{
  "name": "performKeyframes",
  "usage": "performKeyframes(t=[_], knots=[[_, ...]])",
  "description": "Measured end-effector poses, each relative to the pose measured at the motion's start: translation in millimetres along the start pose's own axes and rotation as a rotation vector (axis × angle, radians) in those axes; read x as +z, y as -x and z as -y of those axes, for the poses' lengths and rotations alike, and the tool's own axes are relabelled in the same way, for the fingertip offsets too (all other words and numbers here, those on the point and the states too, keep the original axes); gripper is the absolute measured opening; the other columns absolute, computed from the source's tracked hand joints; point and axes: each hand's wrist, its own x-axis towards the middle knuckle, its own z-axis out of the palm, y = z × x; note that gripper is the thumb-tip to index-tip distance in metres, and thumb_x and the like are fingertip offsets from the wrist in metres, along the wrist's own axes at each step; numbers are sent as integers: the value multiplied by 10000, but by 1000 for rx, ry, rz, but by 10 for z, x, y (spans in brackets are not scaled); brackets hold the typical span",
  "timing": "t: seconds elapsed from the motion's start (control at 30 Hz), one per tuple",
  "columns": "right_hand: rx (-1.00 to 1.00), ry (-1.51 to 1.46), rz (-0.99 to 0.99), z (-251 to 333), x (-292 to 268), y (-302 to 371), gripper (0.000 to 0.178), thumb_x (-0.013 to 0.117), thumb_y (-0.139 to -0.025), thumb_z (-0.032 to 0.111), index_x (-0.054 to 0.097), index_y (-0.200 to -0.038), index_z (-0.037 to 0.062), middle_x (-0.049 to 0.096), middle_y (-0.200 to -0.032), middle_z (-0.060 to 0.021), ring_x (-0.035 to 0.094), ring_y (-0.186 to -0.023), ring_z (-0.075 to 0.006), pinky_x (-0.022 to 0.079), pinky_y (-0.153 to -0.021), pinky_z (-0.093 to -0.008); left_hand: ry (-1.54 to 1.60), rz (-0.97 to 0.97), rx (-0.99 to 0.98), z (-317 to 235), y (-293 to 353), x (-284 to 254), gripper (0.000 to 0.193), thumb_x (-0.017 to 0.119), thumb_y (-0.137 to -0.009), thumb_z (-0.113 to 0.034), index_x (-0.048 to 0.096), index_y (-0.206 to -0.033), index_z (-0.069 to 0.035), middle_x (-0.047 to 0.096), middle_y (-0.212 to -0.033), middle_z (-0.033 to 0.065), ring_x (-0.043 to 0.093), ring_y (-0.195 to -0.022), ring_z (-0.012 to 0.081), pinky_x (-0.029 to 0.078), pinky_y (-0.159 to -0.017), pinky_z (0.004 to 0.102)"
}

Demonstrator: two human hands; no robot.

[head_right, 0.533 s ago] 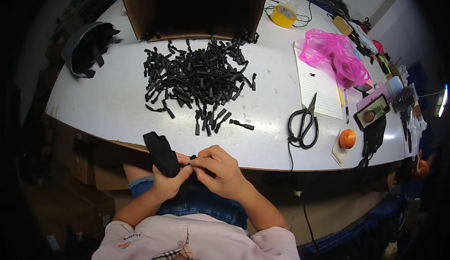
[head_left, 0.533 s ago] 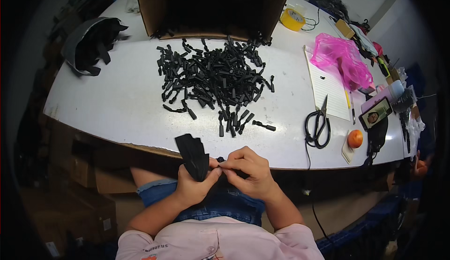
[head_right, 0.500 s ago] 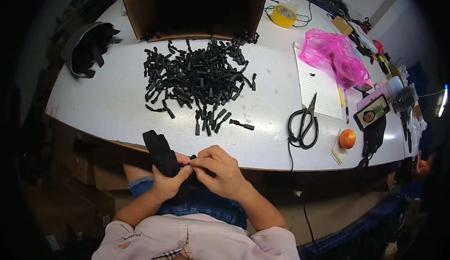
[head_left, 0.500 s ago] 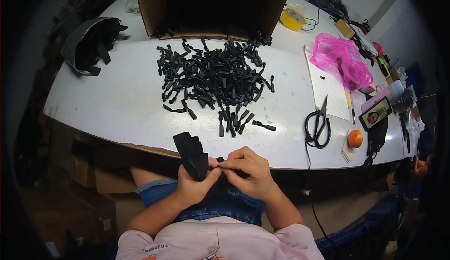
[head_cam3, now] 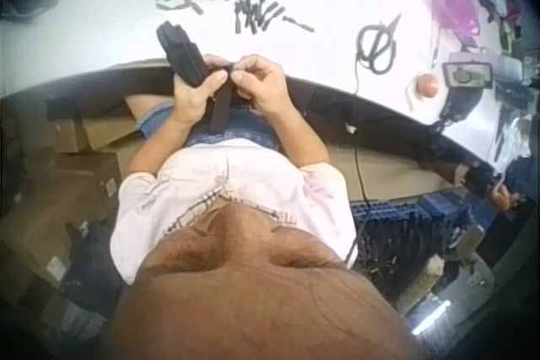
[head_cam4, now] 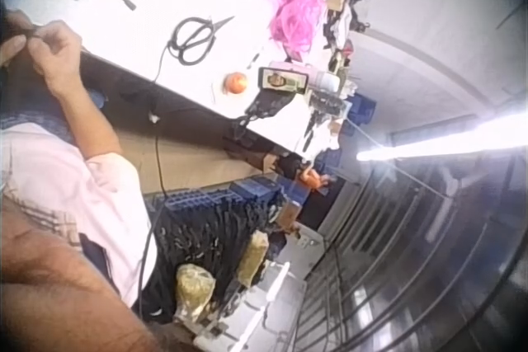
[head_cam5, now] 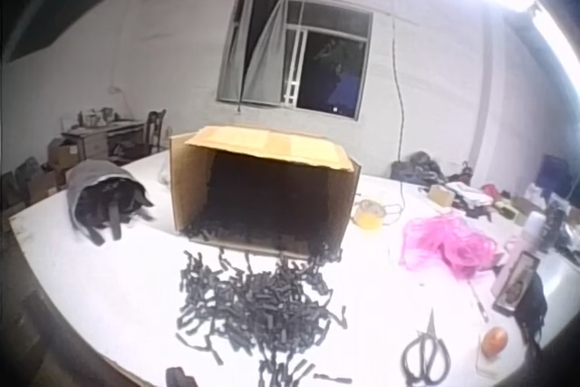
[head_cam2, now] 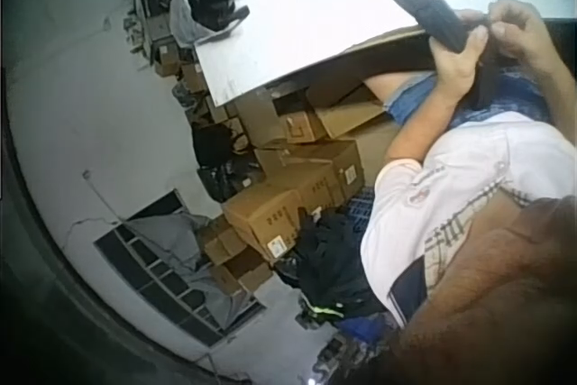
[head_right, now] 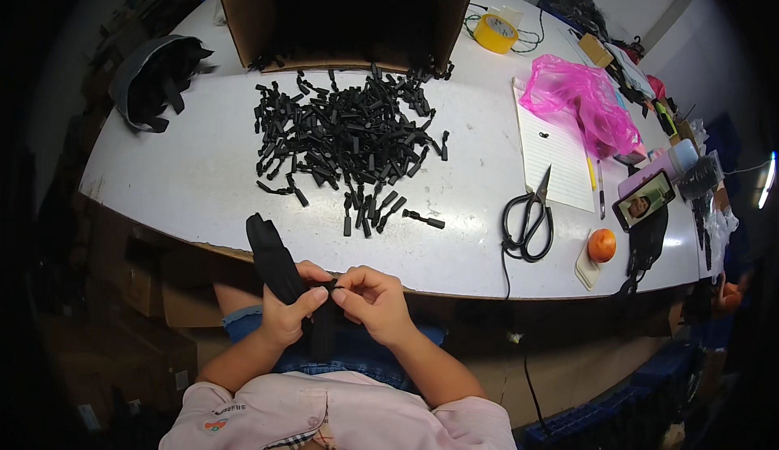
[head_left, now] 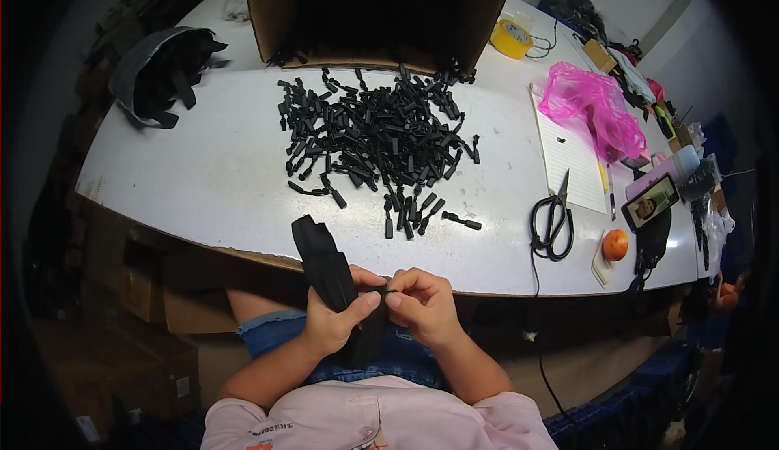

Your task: Assembling black plastic buckles onto nylon straps at a workbench.

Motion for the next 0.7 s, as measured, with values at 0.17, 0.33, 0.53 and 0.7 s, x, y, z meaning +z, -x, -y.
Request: performKeyframes(t=[0.17, 0.33, 0.53, 0.7], knots=[[212, -82, 94, 70, -28, -4, 59, 563, -760, 25, 518, -785, -3, 477, -633, 5, 379, -480, -25, 282, -408, -166, -48, 19, 1, 17, 6, -12, 154, 572, -742, -64, 546, -876, 7, 520, -797, 52, 451, -525, 45, 344, -413, 153], [-253, 221, -130, -81, 149, 27, 53, 555, -769, 39, 524, -780, -3, 480, -662, 4, 388, -490, -35, 296, -424, -168, -41, -4, -28, -20, -4, 28, 149, 571, -751, -61, 551, -881, 8, 532, -812, 53, 492, -583, 51, 391, -464, 156], [-342, 581, 2, -92, 41, 42, 44, 530, -768, 5, 524, -803, -21, 492, -702, -41, 425, -562, -62, 338, -497, -175, -144, -55, 132, -23, -4, 109, 140, 554, -759, -75, 533, -875, 0, 494, -799, 41, 423, -521, 29, 334, -417, 142], [-470, 729, -24, -45, 79, 12, 33, 521, -761, -1, 519, -790, -17, 486, -690, -44, 416, -558, -65, 335, -494, -186, -153, -63, 95, -4, -8, 97, 145, 557, -762, -86, 533, -877, -2, 491, -799, 37, 405, -502, 19, 319, -415, 134]])
